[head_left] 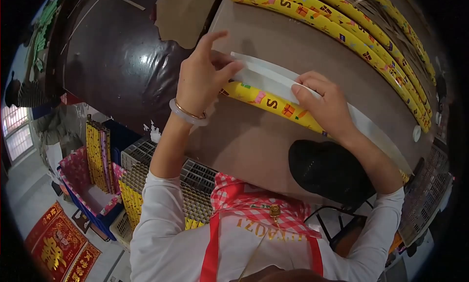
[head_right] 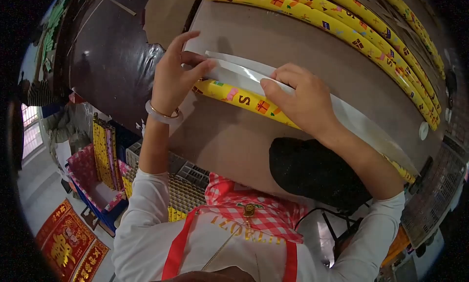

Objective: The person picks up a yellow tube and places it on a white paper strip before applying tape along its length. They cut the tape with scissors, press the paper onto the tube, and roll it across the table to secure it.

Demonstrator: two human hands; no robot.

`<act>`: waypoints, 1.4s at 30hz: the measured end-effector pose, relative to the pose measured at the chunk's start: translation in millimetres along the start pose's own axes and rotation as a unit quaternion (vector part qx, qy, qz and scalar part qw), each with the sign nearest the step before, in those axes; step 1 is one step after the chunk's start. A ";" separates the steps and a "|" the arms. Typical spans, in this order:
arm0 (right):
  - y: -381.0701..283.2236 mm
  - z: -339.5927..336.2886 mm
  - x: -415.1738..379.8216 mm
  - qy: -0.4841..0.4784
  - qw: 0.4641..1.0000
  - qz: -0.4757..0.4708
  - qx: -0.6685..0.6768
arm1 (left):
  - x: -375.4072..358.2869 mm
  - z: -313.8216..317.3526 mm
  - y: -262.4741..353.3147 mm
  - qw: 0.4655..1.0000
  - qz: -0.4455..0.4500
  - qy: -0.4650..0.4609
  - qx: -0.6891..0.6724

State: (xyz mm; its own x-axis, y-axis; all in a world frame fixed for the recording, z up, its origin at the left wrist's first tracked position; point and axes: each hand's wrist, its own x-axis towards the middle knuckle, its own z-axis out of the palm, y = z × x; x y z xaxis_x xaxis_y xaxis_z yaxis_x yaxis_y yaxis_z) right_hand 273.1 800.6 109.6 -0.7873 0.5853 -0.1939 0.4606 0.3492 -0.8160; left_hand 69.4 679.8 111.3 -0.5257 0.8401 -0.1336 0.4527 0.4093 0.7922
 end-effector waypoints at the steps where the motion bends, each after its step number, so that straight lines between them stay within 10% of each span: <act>1: 0.3 0.4 0.6 0.003 1.000 0.006 -0.007 | -0.1 0.3 -0.7 1.000 -0.019 0.004 -0.022; 42: -6.6 -2.7 14.5 -0.036 0.998 0.060 0.003 | 10.0 10.7 -10.6 0.988 0.038 0.095 0.117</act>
State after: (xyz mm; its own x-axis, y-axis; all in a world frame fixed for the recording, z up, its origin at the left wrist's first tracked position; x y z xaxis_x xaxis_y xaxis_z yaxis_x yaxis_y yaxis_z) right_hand 259.7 808.8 113.7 -0.7541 0.5679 -0.3299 0.5515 0.2749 -0.7876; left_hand 67.1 687.6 95.1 -0.5993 0.7988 0.0531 0.6382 0.4366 0.6341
